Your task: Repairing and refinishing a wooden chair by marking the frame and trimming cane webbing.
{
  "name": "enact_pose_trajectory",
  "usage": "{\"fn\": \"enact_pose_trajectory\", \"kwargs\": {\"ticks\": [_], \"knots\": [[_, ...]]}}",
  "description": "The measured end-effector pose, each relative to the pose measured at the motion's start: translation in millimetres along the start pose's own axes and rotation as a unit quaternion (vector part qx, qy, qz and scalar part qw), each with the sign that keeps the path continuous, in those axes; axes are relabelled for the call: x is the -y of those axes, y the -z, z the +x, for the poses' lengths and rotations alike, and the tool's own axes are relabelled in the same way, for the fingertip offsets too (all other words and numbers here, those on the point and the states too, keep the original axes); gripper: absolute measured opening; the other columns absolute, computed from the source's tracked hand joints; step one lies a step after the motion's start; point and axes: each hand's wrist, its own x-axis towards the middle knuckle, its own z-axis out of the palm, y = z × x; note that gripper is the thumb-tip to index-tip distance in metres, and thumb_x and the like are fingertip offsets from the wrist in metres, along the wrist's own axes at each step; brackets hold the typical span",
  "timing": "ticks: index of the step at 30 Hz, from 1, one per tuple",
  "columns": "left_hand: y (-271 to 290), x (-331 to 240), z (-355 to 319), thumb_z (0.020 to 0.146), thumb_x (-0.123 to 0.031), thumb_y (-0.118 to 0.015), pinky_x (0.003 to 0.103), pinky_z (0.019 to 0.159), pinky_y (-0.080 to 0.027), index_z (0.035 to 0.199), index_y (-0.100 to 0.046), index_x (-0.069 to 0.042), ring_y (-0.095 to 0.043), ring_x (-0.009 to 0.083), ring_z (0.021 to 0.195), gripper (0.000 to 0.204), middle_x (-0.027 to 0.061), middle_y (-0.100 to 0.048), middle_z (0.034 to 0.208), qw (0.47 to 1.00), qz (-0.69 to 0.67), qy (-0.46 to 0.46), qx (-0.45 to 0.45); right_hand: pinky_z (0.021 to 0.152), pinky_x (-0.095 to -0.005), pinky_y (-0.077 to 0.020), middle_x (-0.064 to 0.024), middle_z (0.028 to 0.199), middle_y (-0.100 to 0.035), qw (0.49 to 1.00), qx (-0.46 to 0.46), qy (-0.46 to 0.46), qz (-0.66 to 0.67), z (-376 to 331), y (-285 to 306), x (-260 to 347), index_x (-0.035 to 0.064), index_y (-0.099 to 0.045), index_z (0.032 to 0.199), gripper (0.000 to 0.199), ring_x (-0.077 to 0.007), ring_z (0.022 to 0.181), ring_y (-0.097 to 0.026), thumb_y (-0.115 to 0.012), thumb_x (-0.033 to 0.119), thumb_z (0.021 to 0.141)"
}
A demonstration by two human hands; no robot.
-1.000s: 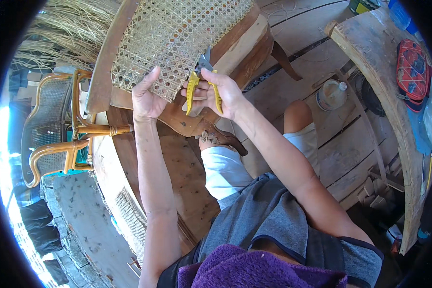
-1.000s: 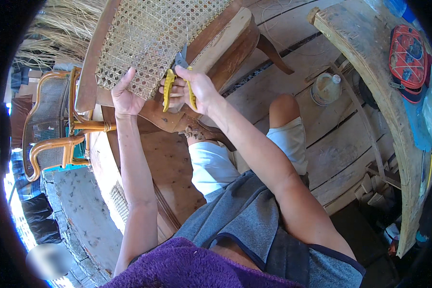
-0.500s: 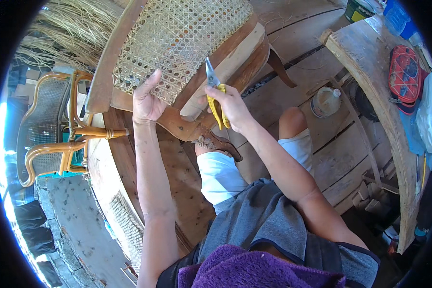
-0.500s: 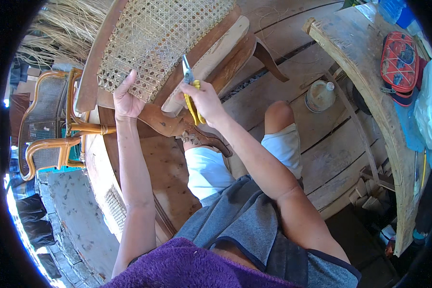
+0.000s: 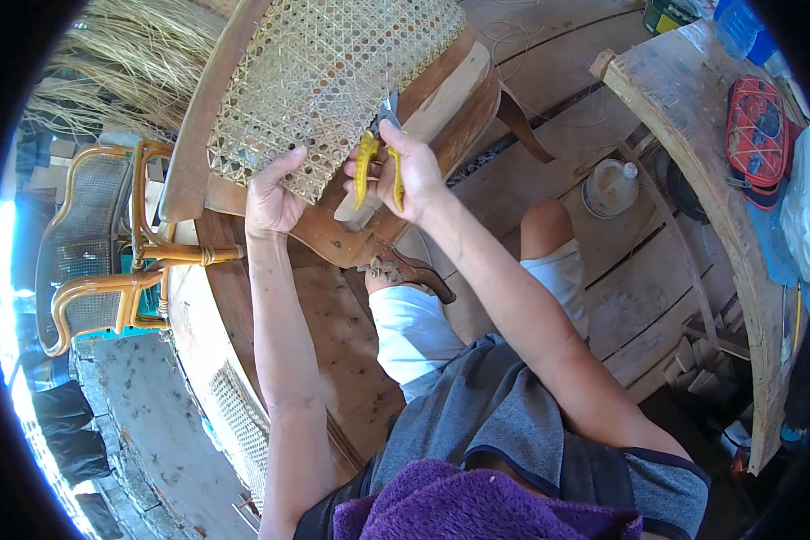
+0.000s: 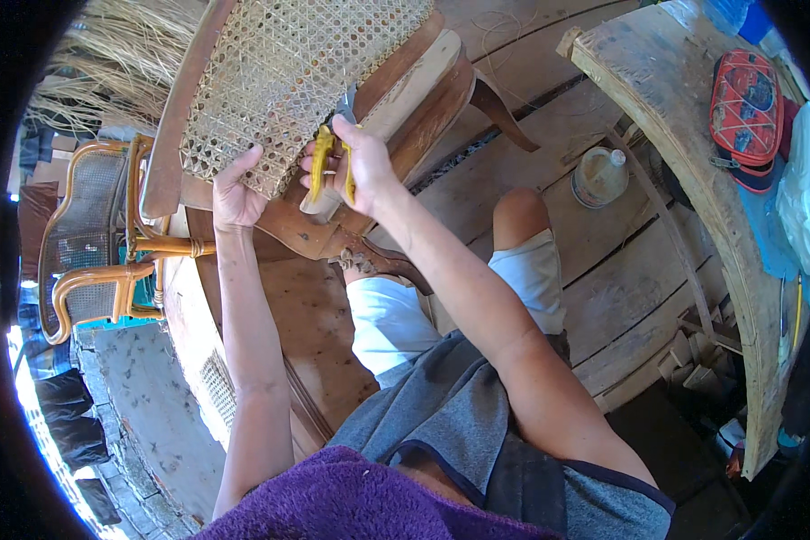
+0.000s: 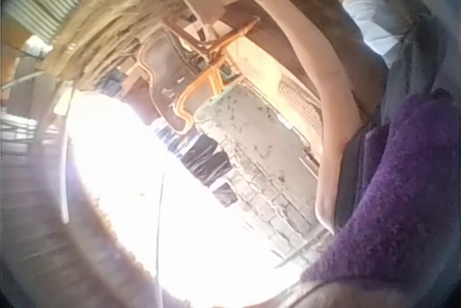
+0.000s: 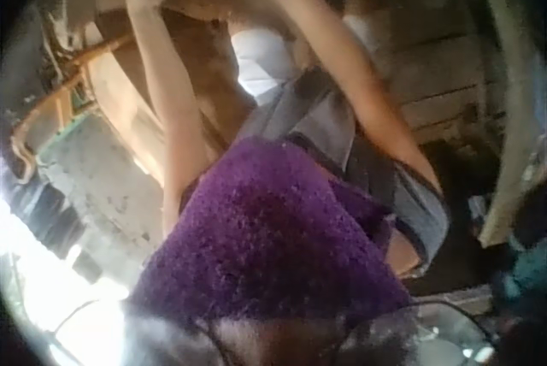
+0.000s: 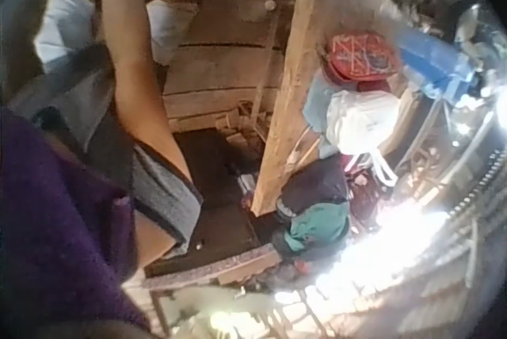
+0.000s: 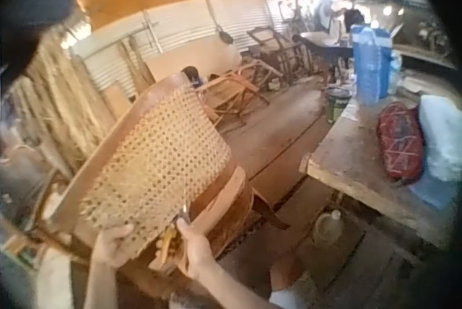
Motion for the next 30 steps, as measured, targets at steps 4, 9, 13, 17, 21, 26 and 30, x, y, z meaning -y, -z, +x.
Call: {"fn": "enact_pose_trajectory", "kwargs": {"ticks": [4, 9, 13, 17, 21, 26, 30], "knots": [[-1.6, 1.6, -0.9, 0.092, -0.004, -0.056, 0.046, 0.109, -0.045, 0.138, -0.043, 0.009, -0.056, 0.0333, 0.123, 0.049, 0.0227, -0.054, 0.136, 1.0, -0.026, -0.016, 0.005, 0.047, -0.0309, -0.0457, -0.0063, 0.076, -0.058, 0.999, -0.02, 0.025, -0.031, -1.6, 2.2, 5.6, 0.0086, -0.054, 0.098, 0.028, -0.0177, 0.059, -0.057, -0.054, 0.036, 0.098], [-19.5, 3.9, -2.9, 0.093, -0.008, -0.059, 0.045, 0.106, -0.048, 0.137, -0.045, 0.005, -0.058, 0.0309, 0.122, 0.048, 0.0191, -0.057, 0.134, 0.997, -0.059, -0.024, 0.042, 0.045, -0.0252, -0.0415, -0.003, 0.072, -0.056, 0.945, -0.005, 0.015, -0.327, -38.2, 26.4, 18.1, 0.0071, -0.056, 0.097, 0.015, -0.0125, 0.052, -0.054, -0.066, 0.015, 0.09], [-31.4, 9.0, -8.4, 0.094, -0.014, -0.061, 0.043, 0.103, -0.049, 0.138, -0.046, 0.002, -0.059, 0.0283, 0.12, 0.048, 0.0166, -0.058, 0.133, 0.992, -0.035, -0.109, -0.044, 0.046, -0.0239, -0.0427, -0.0013, 0.072, -0.057, 0.951, -0.057, 0.051, -0.3, -76.0, 29.0, 30.5, 0.003, -0.06, 0.106, 0.021, -0.0091, 0.055, -0.054, -0.067, 0.012, 0.089], [-29.0, 15.0, -10.7, 0.095, -0.025, -0.06, 0.047, 0.103, -0.048, 0.136, -0.048, 0.002, -0.059, 0.0307, 0.118, 0.05, 0.0166, -0.058, 0.132, 0.992, -0.006, -0.124, -0.019, 0.056, -0.0235, -0.0472, -0.0036, 0.083, -0.062, 0.922, -0.002, 0.033, -0.386, -88.5, 24.3, 50.5, 0.0013, -0.057, 0.122, 0.032, -0.0097, 0.068, -0.06, -0.063, 0.016, 0.095], [-35.2, 48.6, -14.8, 0.092, -0.036, -0.06, 0.046, 0.107, -0.042, 0.137, -0.049, -0.002, -0.054, 0.0281, 0.125, 0.057, 0.0167, -0.057, 0.134, 0.967, -0.168, -0.146, 0.127, 0.076, -0.0312, -0.0513, -0.0064, 0.105, -0.066, 0.922, -0.069, 0.017, -0.381, -80.4, 32.2, 61.1, 0.0029, -0.054, 0.13, 0.04, -0.0148, 0.091, -0.062, -0.062, 0.024, 0.096], [-71.5, 97.4, -2.5, 0.09, -0.036, -0.069, 0.04, 0.1, -0.045, 0.127, -0.057, -0.001, -0.052, 0.0232, 0.122, 0.053, 0.016, -0.059, 0.129, 0.957, 0.174, -0.227, -0.043, 0.081, -0.0337, -0.0494, -0.0047, 0.112, -0.066, 0.954, -0.025, -0.044, -0.295, -61.9, 42.1, 66.8, 0.007, -0.055, 0.13, 0.041, -0.0163, 0.102, -0.061, -0.059, 0.03, 0.097], [-89.4, 85.7, 11.8, 0.093, -0.037, -0.068, 0.039, 0.089, -0.05, 0.119, -0.063, 0.001, -0.06, 0.0181, 0.097, 0.046, 0.0135, -0.065, 0.109, 0.915, 0.27, -0.234, -0.189, 0.074, -0.0279, -0.0498, -0.0051, 0.112, -0.067, 0.96, 0.033, -0.077, -0.269, -45.4, 37.0, 66.0, 0.0078, -0.057, 0.123, 0.032, -0.0164, 0.1, -0.063, -0.054, 0.028, 0.099]]}}
